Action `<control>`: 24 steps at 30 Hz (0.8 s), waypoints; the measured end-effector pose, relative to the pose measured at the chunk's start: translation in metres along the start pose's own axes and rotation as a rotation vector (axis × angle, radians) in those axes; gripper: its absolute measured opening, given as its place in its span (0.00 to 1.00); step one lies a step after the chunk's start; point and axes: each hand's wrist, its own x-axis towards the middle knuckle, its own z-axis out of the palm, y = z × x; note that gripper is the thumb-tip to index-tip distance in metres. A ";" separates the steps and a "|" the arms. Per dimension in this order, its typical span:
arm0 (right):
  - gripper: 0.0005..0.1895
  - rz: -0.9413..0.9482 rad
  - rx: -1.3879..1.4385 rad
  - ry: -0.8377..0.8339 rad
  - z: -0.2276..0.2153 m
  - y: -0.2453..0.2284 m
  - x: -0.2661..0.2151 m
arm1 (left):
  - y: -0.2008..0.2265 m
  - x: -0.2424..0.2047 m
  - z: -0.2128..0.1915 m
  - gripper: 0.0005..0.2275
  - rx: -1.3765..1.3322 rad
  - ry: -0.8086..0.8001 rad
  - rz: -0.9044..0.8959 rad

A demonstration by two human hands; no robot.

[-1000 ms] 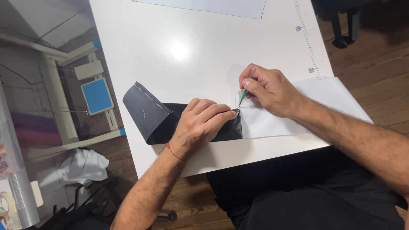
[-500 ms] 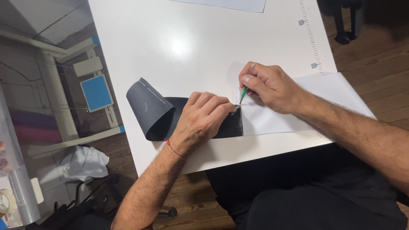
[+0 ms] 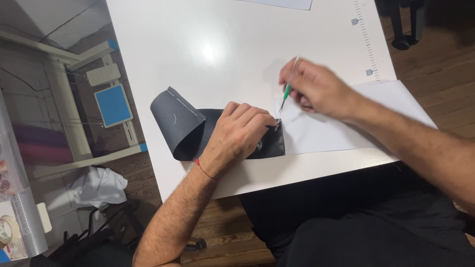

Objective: Using a seam ripper to remove stitches from leather components

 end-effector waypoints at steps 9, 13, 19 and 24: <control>0.17 -0.403 -0.497 -0.012 0.015 -0.014 0.004 | 0.004 0.009 -0.011 0.04 0.093 0.089 0.113; 0.17 -0.330 -0.359 -0.038 0.013 -0.008 0.007 | -0.001 0.005 -0.014 0.03 0.093 0.122 0.104; 0.16 -0.240 -0.208 -0.019 0.007 -0.002 0.014 | -0.001 0.001 -0.011 0.03 0.140 0.111 0.144; 0.18 -0.267 -0.194 -0.057 0.006 0.000 0.017 | 0.003 0.003 -0.012 0.01 0.261 0.133 0.183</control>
